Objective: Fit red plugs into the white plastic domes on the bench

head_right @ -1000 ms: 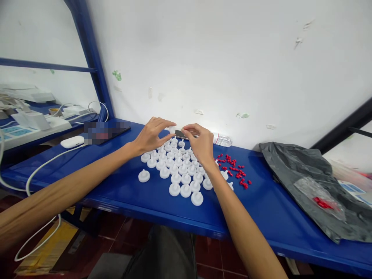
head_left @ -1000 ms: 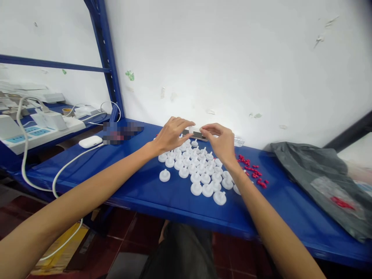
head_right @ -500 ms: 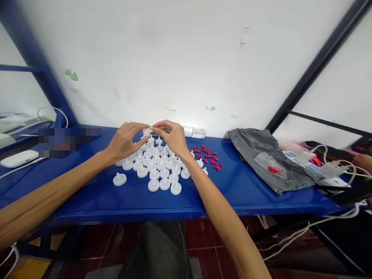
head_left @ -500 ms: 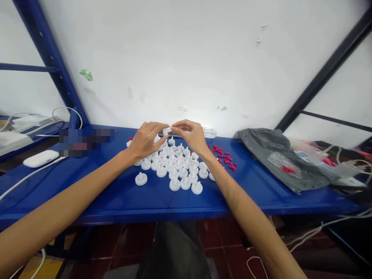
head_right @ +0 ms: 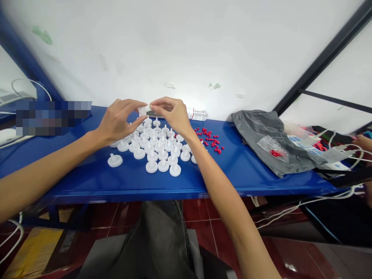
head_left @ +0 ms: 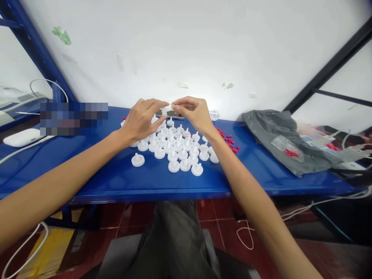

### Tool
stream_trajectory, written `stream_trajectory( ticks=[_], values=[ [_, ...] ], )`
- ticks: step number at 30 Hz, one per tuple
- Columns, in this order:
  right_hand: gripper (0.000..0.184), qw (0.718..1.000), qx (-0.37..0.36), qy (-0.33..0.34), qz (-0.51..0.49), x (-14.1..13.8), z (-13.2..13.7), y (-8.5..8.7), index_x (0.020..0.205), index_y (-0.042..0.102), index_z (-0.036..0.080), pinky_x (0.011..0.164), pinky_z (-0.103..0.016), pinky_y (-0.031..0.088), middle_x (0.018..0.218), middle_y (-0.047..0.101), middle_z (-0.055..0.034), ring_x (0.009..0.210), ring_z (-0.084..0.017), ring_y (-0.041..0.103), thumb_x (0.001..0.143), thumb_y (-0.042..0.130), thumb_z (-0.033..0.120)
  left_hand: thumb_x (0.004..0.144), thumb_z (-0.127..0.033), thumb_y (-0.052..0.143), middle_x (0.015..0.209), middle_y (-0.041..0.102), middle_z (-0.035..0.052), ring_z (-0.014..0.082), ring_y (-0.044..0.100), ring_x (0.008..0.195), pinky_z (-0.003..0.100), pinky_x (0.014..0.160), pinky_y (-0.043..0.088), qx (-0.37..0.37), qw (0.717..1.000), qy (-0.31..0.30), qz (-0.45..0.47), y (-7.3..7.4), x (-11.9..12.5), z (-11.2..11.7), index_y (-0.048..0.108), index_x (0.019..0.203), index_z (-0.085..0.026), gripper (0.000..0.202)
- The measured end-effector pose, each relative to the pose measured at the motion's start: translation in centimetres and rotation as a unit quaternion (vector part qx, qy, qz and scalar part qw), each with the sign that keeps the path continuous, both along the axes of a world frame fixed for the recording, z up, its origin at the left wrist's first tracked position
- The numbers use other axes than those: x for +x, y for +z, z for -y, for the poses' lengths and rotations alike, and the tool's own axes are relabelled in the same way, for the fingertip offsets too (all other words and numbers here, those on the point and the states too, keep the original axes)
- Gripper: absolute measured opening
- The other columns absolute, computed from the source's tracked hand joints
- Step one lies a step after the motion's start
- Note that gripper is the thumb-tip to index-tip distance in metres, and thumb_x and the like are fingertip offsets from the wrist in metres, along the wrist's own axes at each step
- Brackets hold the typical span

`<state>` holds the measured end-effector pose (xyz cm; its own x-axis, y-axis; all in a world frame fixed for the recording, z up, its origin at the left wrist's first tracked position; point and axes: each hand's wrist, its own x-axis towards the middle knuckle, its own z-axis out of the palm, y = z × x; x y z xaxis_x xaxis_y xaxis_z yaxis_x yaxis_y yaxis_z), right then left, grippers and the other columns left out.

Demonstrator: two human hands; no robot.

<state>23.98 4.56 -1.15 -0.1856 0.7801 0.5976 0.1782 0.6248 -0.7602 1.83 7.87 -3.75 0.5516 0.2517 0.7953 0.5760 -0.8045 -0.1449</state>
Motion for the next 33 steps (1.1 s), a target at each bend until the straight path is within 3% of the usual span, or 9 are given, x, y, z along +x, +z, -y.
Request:
stream_trajectory(
  ticks=[9,15,22,28,30,33],
  values=[
    [0.029,1.0,-0.017,0.014,-0.005,-0.1,0.2,0.1,0.091,0.075,0.021,0.088,-0.036,0.059,0.091,0.077,-0.0018,0.089,-0.019,0.072,0.076,0.082,0.045,0.102,-0.041,0.055,0.114,0.073,0.0084,0.0265,0.07,0.098,0.043,0.087,0.05,0.007,1.0,0.012,0.011,0.0,0.1,0.2,0.056,0.131,-0.019,0.036],
    [0.028,0.998,-0.024,0.058,-0.028,-0.1,0.5,0.0,0.093,0.079,0.019,0.086,-0.035,0.059,0.093,0.078,-0.0043,0.088,-0.019,0.073,0.079,0.081,0.043,0.103,-0.041,0.054,0.114,0.074,0.0081,0.0242,0.07,0.096,0.044,0.089,0.052,-0.006,1.0,-0.003,0.012,0.3,0.0,0.5,0.058,0.128,-0.017,0.035],
    [0.03,0.987,-0.095,0.124,-0.043,0.0,0.2,-0.2,0.093,0.073,0.024,0.081,-0.031,0.057,0.092,0.073,0.0006,0.086,-0.015,0.068,0.076,0.083,0.048,0.104,-0.038,0.053,0.127,0.071,0.01,0.0278,0.067,0.115,0.048,0.098,0.053,-0.022,0.999,-0.02,0.045,0.1,0.1,0.9,0.056,0.136,-0.021,0.037],
    [0.053,0.971,-0.157,0.174,-0.046,-1.1,1.1,-0.2,0.119,0.064,0.034,0.093,-0.04,0.057,0.116,0.071,-0.001,0.111,-0.023,0.065,0.073,0.084,0.052,0.104,-0.043,0.053,0.133,0.065,0.0057,0.0284,0.057,0.128,0.053,0.103,0.051,-0.01,0.997,-0.041,0.056,0.6,0.1,0.8,0.059,0.133,-0.031,0.032],
    [0.052,0.97,-0.156,0.185,-0.036,-1.6,1.4,-0.2,0.12,0.066,0.033,0.098,-0.042,0.056,0.122,0.071,-0.0019,0.116,-0.024,0.065,0.075,0.082,0.053,0.102,-0.044,0.056,0.139,0.058,0.0065,0.0301,0.053,0.131,0.054,0.098,0.053,-0.016,0.998,-0.026,0.058,0.6,0.1,0.9,0.062,0.129,-0.033,0.03],
    [0.041,0.971,-0.138,0.193,-0.038,-2.4,1.6,-0.4,0.107,0.073,0.027,0.1,-0.041,0.056,0.113,0.075,-0.0028,0.111,-0.024,0.069,0.076,0.08,0.052,0.102,-0.043,0.057,0.141,0.052,0.0091,0.0299,0.051,0.131,0.052,0.097,0.055,-0.038,0.998,-0.018,0.053,0.5,0.5,1.4,0.065,0.125,-0.032,0.027]
  ],
)
